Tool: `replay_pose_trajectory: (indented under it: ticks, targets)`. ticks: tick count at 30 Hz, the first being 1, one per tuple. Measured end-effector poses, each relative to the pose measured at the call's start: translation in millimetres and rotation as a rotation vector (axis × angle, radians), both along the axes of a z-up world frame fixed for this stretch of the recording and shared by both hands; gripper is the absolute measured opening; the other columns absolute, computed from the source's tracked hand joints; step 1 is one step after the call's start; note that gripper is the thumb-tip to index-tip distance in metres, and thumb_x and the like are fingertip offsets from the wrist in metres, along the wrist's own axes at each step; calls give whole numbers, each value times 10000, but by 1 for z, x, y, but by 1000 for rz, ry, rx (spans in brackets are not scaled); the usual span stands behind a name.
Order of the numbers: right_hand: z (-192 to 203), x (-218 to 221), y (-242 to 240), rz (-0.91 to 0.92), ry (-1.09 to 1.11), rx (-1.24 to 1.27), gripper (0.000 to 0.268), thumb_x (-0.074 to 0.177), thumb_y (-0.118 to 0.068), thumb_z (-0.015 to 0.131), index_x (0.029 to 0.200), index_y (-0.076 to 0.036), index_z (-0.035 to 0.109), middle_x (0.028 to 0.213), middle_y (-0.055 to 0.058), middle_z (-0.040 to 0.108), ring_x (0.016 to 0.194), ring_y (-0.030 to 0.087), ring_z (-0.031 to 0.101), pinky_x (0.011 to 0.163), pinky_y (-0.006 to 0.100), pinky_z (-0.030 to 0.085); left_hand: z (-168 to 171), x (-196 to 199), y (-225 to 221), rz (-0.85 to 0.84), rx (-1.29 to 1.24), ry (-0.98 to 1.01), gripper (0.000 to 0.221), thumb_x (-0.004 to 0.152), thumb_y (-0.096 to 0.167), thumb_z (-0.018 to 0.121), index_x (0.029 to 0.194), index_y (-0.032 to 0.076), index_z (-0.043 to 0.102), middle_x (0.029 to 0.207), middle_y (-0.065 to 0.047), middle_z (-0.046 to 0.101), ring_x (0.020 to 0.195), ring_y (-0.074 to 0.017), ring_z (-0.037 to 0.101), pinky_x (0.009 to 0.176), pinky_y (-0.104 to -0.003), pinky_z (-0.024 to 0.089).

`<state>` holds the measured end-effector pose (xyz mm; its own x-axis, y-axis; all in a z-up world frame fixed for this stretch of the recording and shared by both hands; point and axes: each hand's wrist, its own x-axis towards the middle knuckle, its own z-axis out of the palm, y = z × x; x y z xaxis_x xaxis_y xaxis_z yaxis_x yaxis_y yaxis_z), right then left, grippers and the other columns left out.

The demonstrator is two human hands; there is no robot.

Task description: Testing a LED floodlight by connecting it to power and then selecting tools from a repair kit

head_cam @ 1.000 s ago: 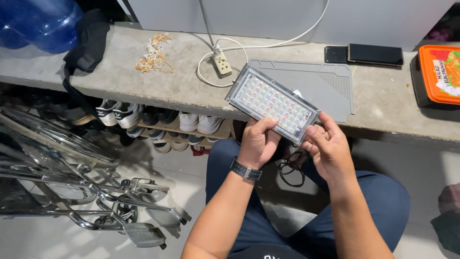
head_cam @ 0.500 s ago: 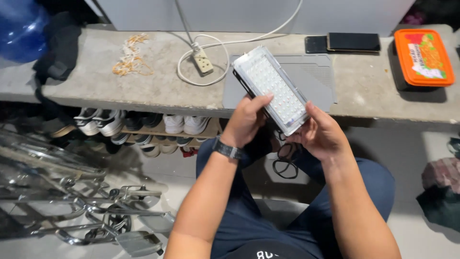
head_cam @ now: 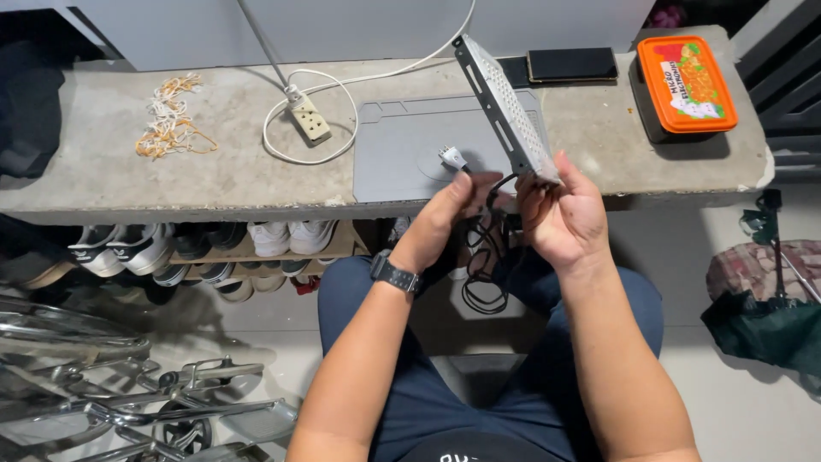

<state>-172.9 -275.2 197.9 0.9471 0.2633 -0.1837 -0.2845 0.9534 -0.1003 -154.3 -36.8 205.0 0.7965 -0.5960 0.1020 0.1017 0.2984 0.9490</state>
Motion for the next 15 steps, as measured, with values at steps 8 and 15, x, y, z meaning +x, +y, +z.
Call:
replay_pose_trajectory:
  ticks: [8, 15]
  targets:
    - [-1, 21, -20, 61, 23, 40, 393, 1182, -353, 748, 1207, 26, 647, 1023, 50, 641, 924, 177, 783, 803, 269, 742, -69, 9, 9, 35, 104, -108, 336, 1182, 203, 725, 1496, 92, 767, 1092, -81, 885, 1008, -104, 791, 825, -260, 660]
    - [-2, 49, -16, -2, 51, -196, 413, 1154, -408, 788, 1150, -6, 693, 944, 47, 690, 810, 143, 758, 721, 244, 750, -68, 3, 25, 110, 64, -76, 292, 1157, 162, 752, 1425, 54, 790, 943, -99, 868, 799, -109, 792, 646, -254, 660]
